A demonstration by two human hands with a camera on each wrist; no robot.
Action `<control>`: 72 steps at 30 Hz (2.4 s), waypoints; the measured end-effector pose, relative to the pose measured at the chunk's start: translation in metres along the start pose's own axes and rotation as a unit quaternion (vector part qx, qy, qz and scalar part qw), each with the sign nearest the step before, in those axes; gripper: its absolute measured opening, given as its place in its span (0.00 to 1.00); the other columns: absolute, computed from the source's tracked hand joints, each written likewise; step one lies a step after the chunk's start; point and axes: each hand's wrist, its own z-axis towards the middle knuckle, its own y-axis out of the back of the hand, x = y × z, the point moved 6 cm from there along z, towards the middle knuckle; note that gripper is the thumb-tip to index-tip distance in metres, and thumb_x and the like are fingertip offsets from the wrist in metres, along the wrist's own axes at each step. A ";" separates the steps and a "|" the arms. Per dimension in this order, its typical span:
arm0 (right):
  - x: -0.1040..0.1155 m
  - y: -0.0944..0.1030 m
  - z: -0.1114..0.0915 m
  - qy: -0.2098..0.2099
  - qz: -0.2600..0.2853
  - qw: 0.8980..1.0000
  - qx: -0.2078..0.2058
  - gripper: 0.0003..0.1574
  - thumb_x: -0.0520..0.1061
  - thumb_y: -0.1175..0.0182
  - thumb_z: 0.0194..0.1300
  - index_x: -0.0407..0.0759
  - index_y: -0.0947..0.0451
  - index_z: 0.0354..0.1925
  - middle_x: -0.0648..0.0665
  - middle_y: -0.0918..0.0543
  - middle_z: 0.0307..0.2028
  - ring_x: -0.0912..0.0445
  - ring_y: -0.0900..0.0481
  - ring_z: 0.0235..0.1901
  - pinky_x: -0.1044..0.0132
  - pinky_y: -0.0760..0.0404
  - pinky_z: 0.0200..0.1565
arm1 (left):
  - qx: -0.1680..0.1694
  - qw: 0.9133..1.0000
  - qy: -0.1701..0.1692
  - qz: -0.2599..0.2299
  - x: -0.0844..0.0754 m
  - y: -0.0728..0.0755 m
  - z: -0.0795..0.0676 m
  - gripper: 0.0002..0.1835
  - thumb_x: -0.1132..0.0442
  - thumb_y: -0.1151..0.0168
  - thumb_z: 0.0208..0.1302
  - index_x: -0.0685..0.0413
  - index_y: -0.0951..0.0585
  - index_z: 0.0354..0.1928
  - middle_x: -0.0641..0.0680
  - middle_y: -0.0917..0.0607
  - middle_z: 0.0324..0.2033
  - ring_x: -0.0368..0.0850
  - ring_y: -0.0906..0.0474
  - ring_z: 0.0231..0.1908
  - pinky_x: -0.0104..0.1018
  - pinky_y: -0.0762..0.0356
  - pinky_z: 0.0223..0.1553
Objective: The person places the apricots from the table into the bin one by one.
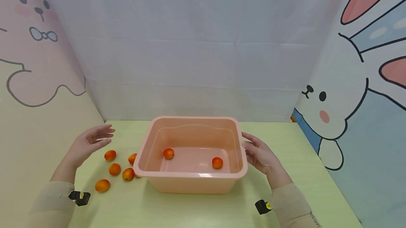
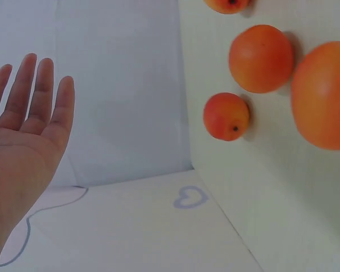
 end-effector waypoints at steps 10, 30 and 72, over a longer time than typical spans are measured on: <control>0.001 -0.002 -0.003 0.010 0.006 1.000 0.021 0.19 0.40 0.50 0.77 0.53 0.30 0.62 0.48 0.15 0.46 0.59 0.16 0.37 0.69 0.16 0.37 | -0.003 1.000 0.008 0.015 0.021 -0.002 -0.030 0.33 0.63 0.34 0.67 0.61 0.34 0.71 0.52 0.21 0.55 0.31 0.22 0.49 0.20 0.25 0.49; 0.002 -0.003 -0.004 0.012 0.008 1.000 0.020 0.17 0.40 0.50 0.77 0.56 0.28 0.59 0.48 0.15 0.44 0.59 0.16 0.37 0.69 0.16 0.36 | -0.003 0.999 0.004 0.035 0.058 -0.005 -0.085 0.40 0.67 0.26 0.57 0.59 0.34 0.71 0.30 0.24 0.54 0.26 0.26 0.52 0.18 0.28 0.52; 0.001 -0.002 -0.003 0.000 0.004 1.000 0.002 0.18 0.40 0.50 0.77 0.53 0.30 0.61 0.48 0.15 0.45 0.58 0.16 0.38 0.68 0.16 0.38 | 0.056 0.997 0.057 0.011 0.090 -0.025 -0.116 0.29 0.66 0.26 0.56 0.66 0.23 0.60 0.53 0.17 0.54 0.28 0.24 0.51 0.18 0.30 0.50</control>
